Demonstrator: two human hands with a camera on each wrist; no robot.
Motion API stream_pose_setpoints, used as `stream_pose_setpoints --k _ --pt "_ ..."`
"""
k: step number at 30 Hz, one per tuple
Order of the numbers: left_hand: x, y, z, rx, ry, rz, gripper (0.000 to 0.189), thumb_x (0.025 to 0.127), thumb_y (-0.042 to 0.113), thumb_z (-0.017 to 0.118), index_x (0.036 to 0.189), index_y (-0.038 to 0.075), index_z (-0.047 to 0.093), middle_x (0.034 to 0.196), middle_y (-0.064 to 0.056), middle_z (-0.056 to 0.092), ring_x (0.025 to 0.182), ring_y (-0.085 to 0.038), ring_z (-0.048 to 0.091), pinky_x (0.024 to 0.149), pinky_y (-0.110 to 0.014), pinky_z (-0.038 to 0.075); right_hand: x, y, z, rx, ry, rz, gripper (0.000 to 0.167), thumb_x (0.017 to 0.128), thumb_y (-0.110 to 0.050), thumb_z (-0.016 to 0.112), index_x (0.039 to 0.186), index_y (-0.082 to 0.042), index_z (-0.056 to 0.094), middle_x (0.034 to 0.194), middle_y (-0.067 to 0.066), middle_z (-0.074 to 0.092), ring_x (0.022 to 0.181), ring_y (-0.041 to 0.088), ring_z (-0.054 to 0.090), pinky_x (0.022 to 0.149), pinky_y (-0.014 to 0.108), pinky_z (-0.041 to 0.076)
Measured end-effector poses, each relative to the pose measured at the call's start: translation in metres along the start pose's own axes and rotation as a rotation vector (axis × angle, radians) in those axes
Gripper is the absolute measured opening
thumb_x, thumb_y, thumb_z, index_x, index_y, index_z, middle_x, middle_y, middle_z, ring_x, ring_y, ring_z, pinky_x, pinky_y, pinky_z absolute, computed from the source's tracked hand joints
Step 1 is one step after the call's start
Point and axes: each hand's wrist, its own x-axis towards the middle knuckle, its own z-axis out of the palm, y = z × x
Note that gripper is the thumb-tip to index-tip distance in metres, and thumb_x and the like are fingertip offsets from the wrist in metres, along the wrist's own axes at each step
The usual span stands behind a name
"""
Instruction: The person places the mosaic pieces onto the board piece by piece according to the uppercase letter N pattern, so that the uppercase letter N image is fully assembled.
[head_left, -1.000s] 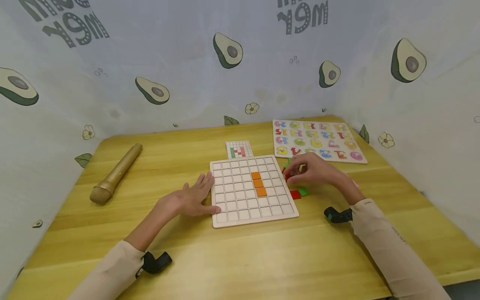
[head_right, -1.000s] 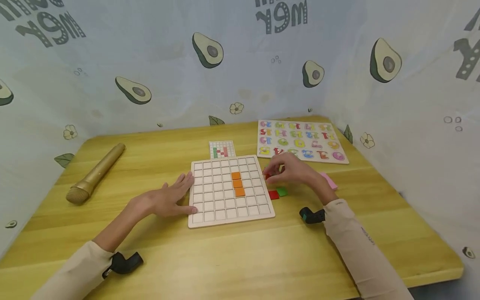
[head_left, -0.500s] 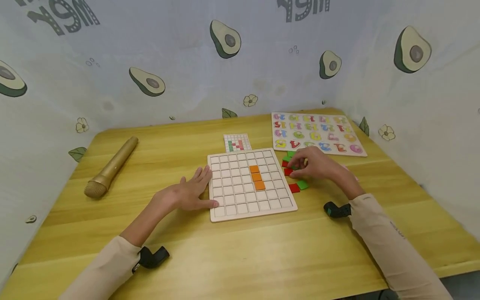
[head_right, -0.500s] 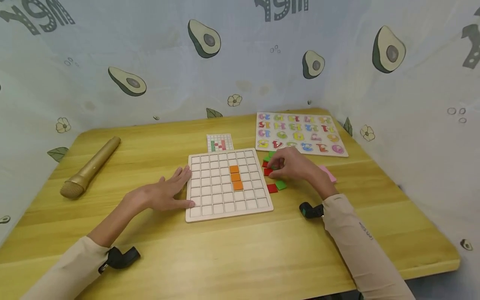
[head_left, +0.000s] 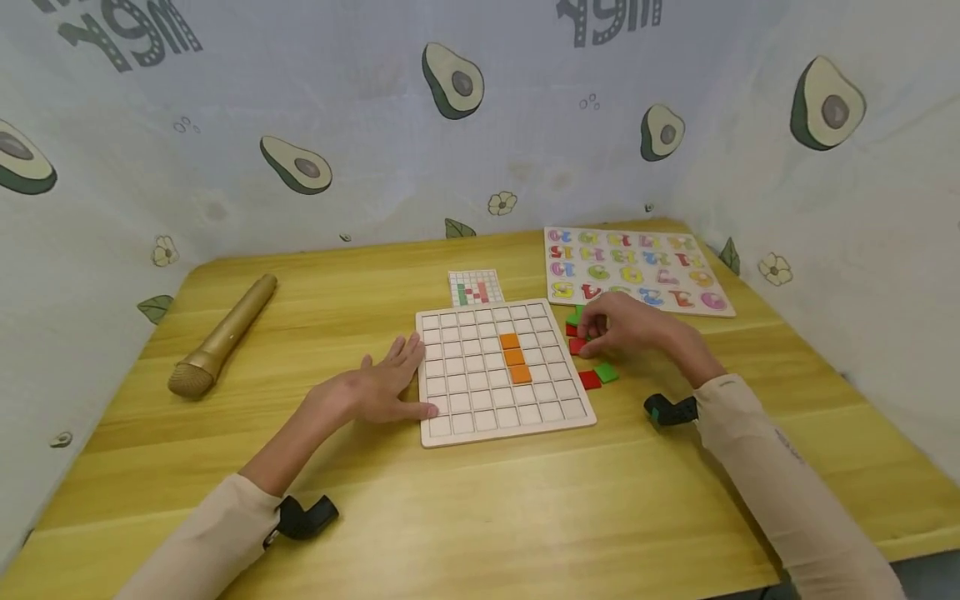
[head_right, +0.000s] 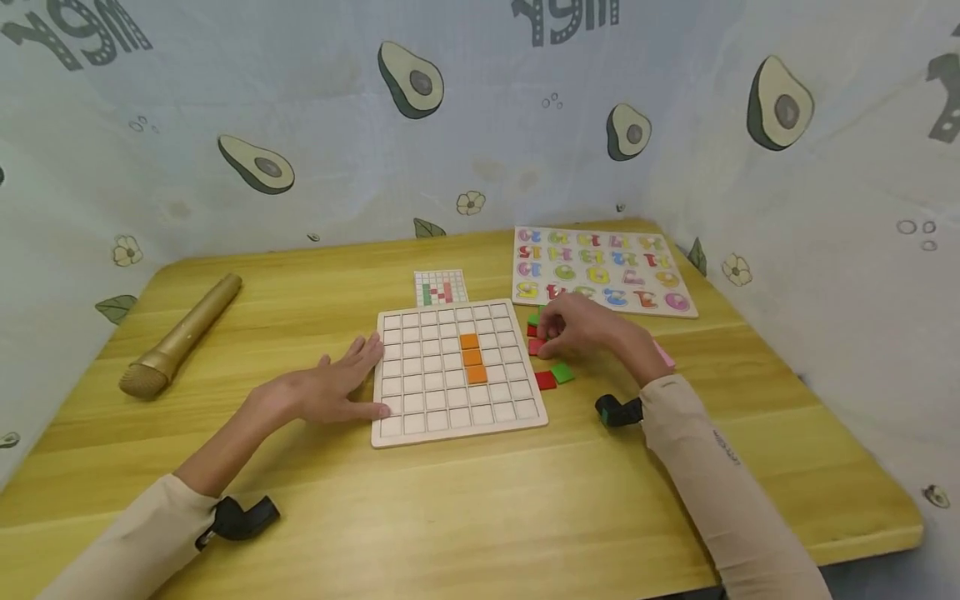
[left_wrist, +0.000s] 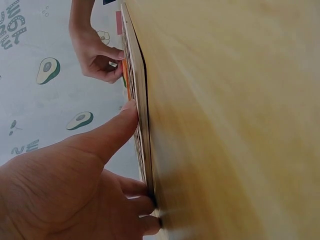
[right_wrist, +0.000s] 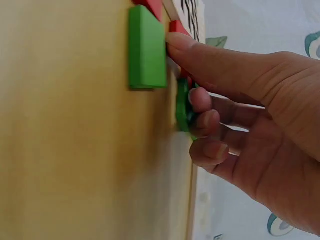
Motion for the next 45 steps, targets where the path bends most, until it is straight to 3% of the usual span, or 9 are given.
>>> stream_pose_setpoints --k 7,20,28,37,45 --pt "0.000 0.000 0.004 0.001 -0.003 0.006 0.107 0.108 0.051 0.063 0.171 -0.002 -0.006 0.178 -0.020 -0.017 0.165 -0.038 -0.014 0.125 -0.076 -0.003 0.010 -0.003 -0.012 0.008 -0.125 0.002 0.020 0.087 -0.015 0.093 0.086 -0.007 0.075 0.080 -0.001 0.068 0.073 0.015 0.059 0.070 0.028 0.052" --pt "-0.002 -0.001 0.001 0.005 0.012 0.006 0.106 0.108 0.052 0.063 0.171 -0.001 -0.004 0.179 -0.018 -0.016 0.166 -0.037 -0.012 0.125 -0.075 0.000 0.000 0.006 -0.010 0.262 -0.072 -0.049 0.008 0.092 -0.009 0.087 0.089 -0.003 0.081 0.081 0.005 0.076 0.070 0.011 0.066 0.069 0.025 0.056" --pt "-0.001 -0.002 0.004 -0.002 0.004 -0.002 0.108 0.107 0.052 0.064 0.171 -0.001 -0.005 0.179 -0.018 -0.017 0.166 -0.037 -0.014 0.125 -0.075 -0.002 0.005 -0.006 0.005 0.416 -0.103 -0.101 0.007 0.098 -0.001 0.078 0.097 0.004 0.082 0.080 0.014 0.077 0.064 0.022 0.067 0.064 0.027 0.058" --pt "-0.002 0.000 0.004 -0.011 0.016 0.011 0.105 0.108 0.050 0.064 0.171 -0.002 -0.002 0.179 -0.019 -0.014 0.166 -0.038 -0.010 0.125 -0.075 0.000 0.011 -0.028 0.021 0.425 -0.157 -0.070 0.008 0.100 -0.004 0.077 0.097 0.002 0.082 0.077 0.011 0.074 0.065 0.014 0.063 0.061 0.023 0.053" --pt "-0.003 0.001 0.003 -0.011 0.019 0.003 0.105 0.108 0.050 0.064 0.171 -0.001 -0.002 0.179 -0.019 -0.014 0.166 -0.038 -0.010 0.126 -0.074 0.000 0.016 -0.039 0.031 0.420 -0.171 -0.142 0.009 0.100 -0.002 0.076 0.093 0.001 0.082 0.075 0.010 0.074 0.062 0.016 0.061 0.060 0.023 0.053"
